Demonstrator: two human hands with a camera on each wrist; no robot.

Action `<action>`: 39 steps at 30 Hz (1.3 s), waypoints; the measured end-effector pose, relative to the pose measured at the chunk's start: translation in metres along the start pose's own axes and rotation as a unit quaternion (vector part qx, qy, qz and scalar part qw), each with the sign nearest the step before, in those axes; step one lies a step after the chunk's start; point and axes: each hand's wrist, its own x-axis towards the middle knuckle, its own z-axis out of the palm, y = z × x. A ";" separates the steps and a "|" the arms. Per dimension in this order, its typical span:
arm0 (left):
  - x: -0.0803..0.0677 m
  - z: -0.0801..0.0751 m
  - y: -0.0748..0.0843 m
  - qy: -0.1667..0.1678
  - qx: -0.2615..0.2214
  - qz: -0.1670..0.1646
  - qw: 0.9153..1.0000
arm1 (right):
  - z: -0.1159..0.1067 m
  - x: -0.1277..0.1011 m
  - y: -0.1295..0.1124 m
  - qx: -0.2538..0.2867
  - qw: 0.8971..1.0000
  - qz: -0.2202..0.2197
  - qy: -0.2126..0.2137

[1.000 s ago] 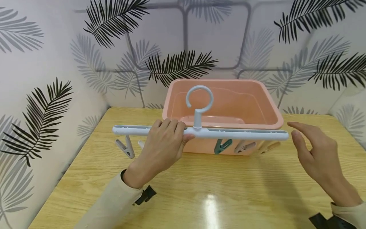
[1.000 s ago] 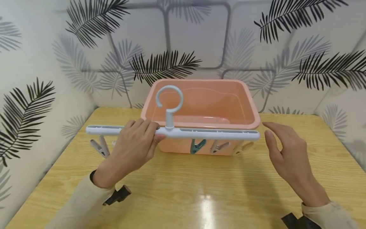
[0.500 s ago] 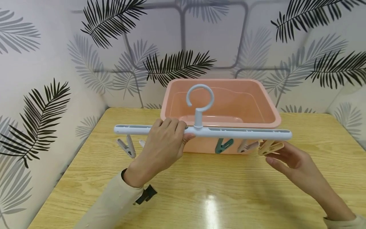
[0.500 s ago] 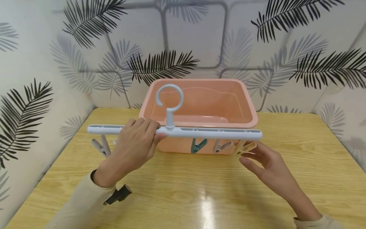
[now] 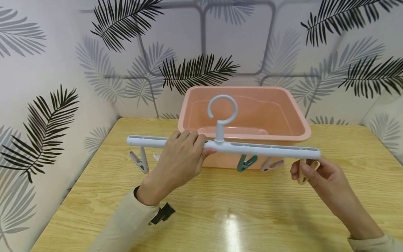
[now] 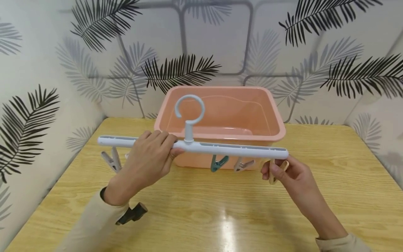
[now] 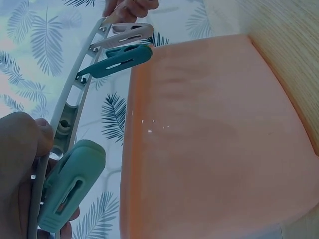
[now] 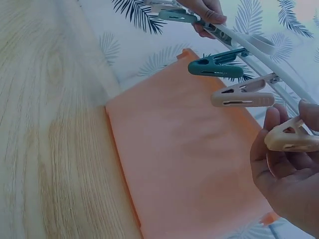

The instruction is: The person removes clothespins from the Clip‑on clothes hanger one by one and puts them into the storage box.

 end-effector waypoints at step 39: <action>0.001 0.000 -0.007 0.010 -0.070 -0.042 0.997 | 0.009 0.004 -0.001 -0.505 0.797 -0.274 0.188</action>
